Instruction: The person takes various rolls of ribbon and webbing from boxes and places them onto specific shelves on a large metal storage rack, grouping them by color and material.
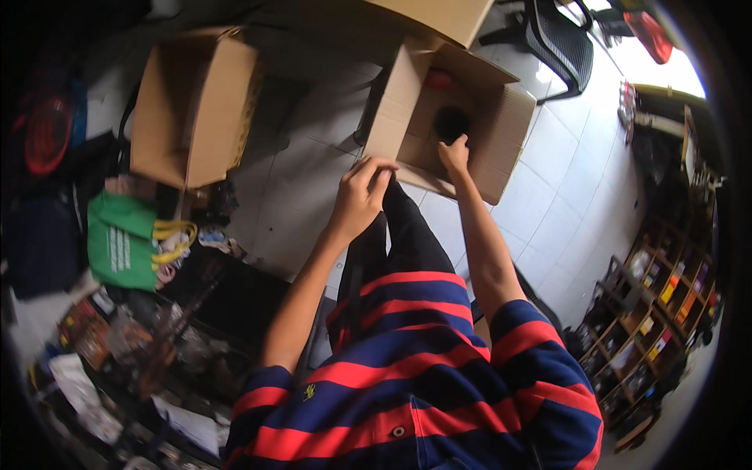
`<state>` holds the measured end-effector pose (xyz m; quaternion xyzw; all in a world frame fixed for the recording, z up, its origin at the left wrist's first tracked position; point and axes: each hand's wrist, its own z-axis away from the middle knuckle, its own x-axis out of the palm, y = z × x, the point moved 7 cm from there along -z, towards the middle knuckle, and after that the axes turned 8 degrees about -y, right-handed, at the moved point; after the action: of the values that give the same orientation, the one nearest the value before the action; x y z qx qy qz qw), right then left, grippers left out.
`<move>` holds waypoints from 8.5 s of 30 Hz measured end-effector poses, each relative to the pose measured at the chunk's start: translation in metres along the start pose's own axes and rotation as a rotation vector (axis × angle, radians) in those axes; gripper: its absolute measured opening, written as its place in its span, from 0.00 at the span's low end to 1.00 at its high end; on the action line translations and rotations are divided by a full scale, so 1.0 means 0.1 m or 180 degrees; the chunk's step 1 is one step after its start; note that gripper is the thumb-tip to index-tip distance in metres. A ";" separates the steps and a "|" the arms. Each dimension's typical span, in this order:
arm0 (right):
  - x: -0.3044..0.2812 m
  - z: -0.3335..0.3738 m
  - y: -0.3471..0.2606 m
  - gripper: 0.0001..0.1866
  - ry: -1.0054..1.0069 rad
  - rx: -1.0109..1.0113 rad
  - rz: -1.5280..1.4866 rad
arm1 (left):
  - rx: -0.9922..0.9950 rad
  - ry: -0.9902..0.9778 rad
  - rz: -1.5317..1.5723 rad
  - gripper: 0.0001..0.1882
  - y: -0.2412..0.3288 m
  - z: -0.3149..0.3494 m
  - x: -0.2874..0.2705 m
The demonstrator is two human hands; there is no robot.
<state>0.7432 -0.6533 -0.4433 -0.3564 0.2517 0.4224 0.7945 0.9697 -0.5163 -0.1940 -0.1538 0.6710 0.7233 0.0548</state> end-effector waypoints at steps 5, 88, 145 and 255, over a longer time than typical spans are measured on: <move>0.12 0.01 -0.24 0.33 -0.0039 0.0064 0.0655 | 0.0474 -0.0709 -0.0597 0.05 -0.41 -1.28 0.73; 0.00 0.98 -1.63 0.45 -0.2426 -0.1064 -0.5752 | 0.0002 -0.2369 -0.0327 0.42 -0.42 -2.13 -0.02; -0.78 3.76 0.90 0.34 0.1744 -0.1560 -0.7421 | 0.2772 -0.3996 0.0796 0.57 1.76 0.94 2.00; -2.28 8.69 5.99 0.40 0.8490 -0.0033 -0.4687 | 0.6086 -0.6552 0.3630 0.41 8.49 9.74 6.54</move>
<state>0.2018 0.1445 0.0424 -0.5105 0.5332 -0.6743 0.0203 -0.0370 0.2824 0.4734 0.7683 0.5128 -0.2581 0.2830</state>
